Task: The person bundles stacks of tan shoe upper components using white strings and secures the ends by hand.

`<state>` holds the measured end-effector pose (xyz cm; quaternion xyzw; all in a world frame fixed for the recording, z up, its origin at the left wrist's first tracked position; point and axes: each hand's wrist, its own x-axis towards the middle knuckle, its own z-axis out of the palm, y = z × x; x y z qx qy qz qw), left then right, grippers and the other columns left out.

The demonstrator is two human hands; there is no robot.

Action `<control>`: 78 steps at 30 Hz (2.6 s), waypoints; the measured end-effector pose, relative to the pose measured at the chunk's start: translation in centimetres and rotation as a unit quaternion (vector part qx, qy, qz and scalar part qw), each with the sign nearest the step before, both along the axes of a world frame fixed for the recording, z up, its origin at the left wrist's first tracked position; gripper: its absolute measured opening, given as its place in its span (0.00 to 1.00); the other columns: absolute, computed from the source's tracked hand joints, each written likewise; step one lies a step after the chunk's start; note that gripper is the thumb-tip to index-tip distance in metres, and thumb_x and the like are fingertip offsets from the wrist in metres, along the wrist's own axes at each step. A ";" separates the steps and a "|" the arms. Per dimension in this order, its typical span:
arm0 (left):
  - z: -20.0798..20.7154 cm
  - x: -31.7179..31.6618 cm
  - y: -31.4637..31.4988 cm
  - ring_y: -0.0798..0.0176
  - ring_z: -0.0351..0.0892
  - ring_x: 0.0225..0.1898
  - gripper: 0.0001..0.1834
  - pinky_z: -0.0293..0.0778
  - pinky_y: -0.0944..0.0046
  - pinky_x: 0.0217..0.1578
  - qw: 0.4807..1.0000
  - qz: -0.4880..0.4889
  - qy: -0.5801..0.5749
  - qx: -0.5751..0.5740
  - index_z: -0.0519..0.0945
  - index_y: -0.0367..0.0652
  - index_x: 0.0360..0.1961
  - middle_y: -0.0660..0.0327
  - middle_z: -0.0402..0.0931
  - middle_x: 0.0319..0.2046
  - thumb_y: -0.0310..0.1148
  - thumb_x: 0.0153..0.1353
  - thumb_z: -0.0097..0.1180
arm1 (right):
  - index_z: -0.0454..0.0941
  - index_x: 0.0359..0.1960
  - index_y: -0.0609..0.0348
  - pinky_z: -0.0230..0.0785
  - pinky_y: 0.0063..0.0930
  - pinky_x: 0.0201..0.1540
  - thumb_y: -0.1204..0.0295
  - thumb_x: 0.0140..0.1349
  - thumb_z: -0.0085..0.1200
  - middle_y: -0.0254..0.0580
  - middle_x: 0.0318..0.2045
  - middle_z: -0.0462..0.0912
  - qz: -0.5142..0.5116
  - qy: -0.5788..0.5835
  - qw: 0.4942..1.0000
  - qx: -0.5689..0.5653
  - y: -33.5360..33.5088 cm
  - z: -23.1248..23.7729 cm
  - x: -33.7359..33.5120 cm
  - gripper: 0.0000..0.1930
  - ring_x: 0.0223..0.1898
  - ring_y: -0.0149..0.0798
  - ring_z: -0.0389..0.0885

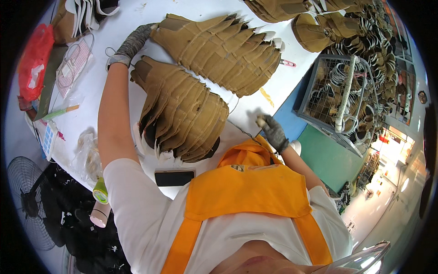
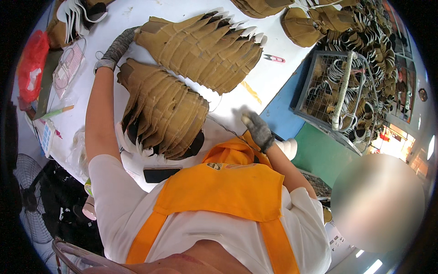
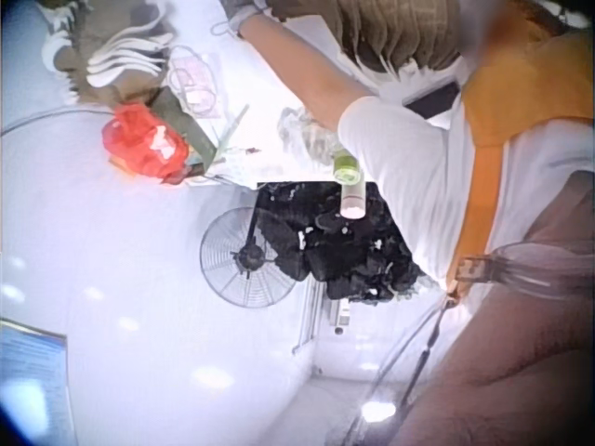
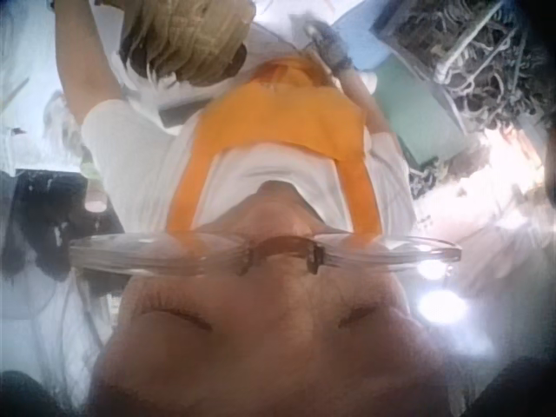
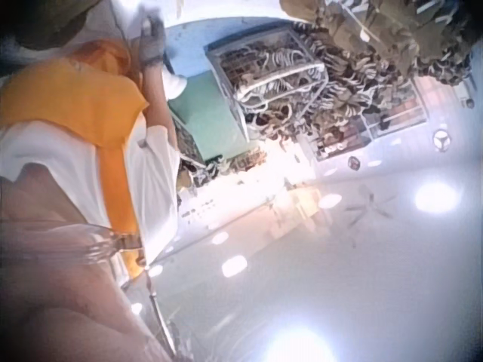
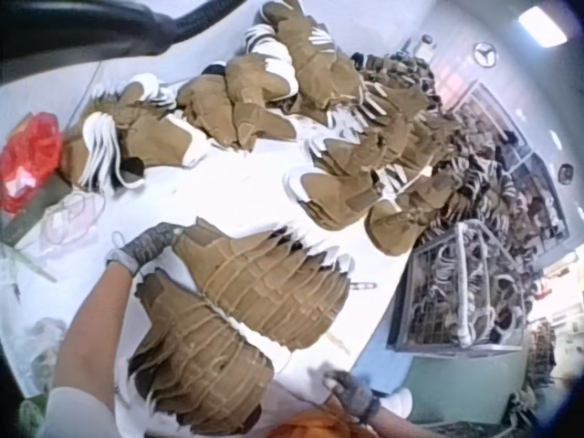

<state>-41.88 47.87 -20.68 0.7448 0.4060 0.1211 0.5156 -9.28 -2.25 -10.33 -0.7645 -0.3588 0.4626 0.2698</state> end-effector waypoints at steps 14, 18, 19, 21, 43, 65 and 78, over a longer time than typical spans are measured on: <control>7.2 0.6 0.1 0.69 0.70 0.52 0.20 0.61 0.68 0.57 0.988 -0.144 0.042 -0.044 0.72 0.45 0.56 0.65 0.75 0.51 0.36 0.64 0.47 | 0.64 0.59 0.55 0.57 0.36 0.60 0.66 0.65 0.45 0.41 0.58 0.68 0.149 -0.118 0.979 0.075 10.2 -6.6 1.5 0.21 0.59 0.43 0.66; 6.2 1.2 0.6 0.68 0.72 0.50 0.21 0.65 0.66 0.54 0.985 -0.161 -0.013 -0.061 0.73 0.49 0.56 0.65 0.76 0.50 0.33 0.60 0.53 | 0.48 0.67 0.53 0.53 0.43 0.64 0.55 0.70 0.31 0.39 0.67 0.54 -0.150 0.580 0.786 0.153 8.2 -15.7 7.4 0.28 0.64 0.46 0.58; 5.9 1.5 0.8 0.68 0.72 0.49 0.21 0.65 0.66 0.54 0.985 -0.164 -0.013 -0.052 0.73 0.48 0.56 0.65 0.76 0.50 0.32 0.59 0.53 | 0.43 0.68 0.50 0.50 0.43 0.66 0.51 0.69 0.28 0.37 0.68 0.51 -0.165 0.627 0.747 0.149 9.2 -15.6 7.2 0.31 0.66 0.47 0.55; 5.4 1.6 0.8 0.69 0.71 0.50 0.22 0.66 0.67 0.54 0.985 -0.168 -0.015 -0.047 0.72 0.46 0.56 0.64 0.76 0.50 0.32 0.59 0.53 | 0.43 0.68 0.50 0.50 0.43 0.66 0.51 0.69 0.29 0.37 0.68 0.51 -0.180 0.610 0.760 0.137 10.3 -15.1 6.6 0.31 0.66 0.47 0.55; 6.4 2.0 1.4 0.62 0.76 0.45 0.14 0.69 0.64 0.48 0.954 -0.252 0.127 0.101 0.77 0.47 0.47 0.60 0.78 0.44 0.28 0.61 0.44 | 0.43 0.68 0.49 0.51 0.43 0.66 0.51 0.68 0.30 0.37 0.68 0.51 -0.171 0.571 0.798 0.090 17.0 -7.4 0.6 0.30 0.66 0.47 0.55; 6.8 5.7 0.5 0.62 0.74 0.29 0.10 0.73 0.62 0.36 0.906 -0.263 0.260 0.206 0.79 0.41 0.36 0.55 0.78 0.30 0.29 0.51 0.56 | 0.49 0.67 0.49 0.57 0.43 0.63 0.56 0.68 0.37 0.40 0.66 0.55 -0.184 0.564 0.799 0.098 18.4 -7.1 -0.2 0.28 0.63 0.48 0.59; 7.5 3.1 0.5 0.66 0.72 0.29 0.16 0.73 0.61 0.34 0.941 -0.246 0.227 0.053 0.80 0.48 0.45 0.65 0.79 0.30 0.26 0.54 0.54 | 0.50 0.66 0.50 0.57 0.42 0.62 0.56 0.68 0.38 0.40 0.65 0.56 -0.170 0.548 0.815 0.081 19.5 -8.0 -1.0 0.28 0.62 0.47 0.60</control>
